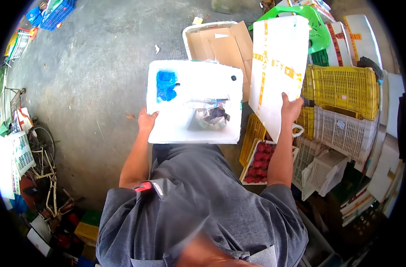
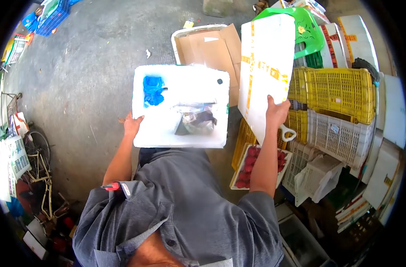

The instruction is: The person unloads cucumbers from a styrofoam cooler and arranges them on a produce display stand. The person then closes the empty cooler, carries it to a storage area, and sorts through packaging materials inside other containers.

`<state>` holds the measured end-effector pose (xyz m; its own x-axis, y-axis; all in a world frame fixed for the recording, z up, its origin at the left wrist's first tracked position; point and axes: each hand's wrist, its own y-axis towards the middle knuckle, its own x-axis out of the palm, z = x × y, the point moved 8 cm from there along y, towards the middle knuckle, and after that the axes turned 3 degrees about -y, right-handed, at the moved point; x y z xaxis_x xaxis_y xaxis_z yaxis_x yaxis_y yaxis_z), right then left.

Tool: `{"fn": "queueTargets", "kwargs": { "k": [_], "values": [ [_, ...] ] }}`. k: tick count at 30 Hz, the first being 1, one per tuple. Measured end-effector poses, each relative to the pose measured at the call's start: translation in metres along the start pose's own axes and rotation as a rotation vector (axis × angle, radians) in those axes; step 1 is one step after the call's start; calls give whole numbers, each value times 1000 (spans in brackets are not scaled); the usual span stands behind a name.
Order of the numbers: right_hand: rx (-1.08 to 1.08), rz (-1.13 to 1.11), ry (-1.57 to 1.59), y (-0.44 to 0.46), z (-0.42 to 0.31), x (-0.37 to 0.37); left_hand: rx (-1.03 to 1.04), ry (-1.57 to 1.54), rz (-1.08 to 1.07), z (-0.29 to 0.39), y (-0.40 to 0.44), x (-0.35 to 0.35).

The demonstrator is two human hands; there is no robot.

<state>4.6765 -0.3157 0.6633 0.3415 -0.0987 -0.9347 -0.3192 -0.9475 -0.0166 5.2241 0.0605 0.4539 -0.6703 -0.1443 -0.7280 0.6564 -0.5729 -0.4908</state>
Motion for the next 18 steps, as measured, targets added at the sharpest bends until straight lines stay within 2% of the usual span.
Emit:
{"fn": "queueTargets", "kwargs": {
  "k": [4,5,6,7,8,9,10,12,14,18],
  "values": [
    [-69,-35,-139,22,-12,43,-90,-84,-60,19,-5,-3],
    [-61,-90,-158,21,-16,46,-27,-91,-11,-23,10,24],
    [-150,-98,-114,32,-18,68,-73,-128,-41,19,-1,-1],
    [-142,-133,-30,34,-5,79,4,-134,-53,16,-6,10],
    [-173,-156,10,19,-11,66,-13,-69,-31,1,-17,32],
    [-174,-202,-69,21,10,82,-86,-66,-85,19,-31,26],
    [-178,-242,-115,10,6,82,13,-32,1,25,-41,26],
    [-262,-250,-186,-8,0,91,51,52,113,49,-65,16],
    [-210,-290,-116,-17,-20,86,132,434,13,87,-89,8],
    [-230,-247,-160,-10,-10,89,310,569,-44,97,-111,27]
  ]
}}
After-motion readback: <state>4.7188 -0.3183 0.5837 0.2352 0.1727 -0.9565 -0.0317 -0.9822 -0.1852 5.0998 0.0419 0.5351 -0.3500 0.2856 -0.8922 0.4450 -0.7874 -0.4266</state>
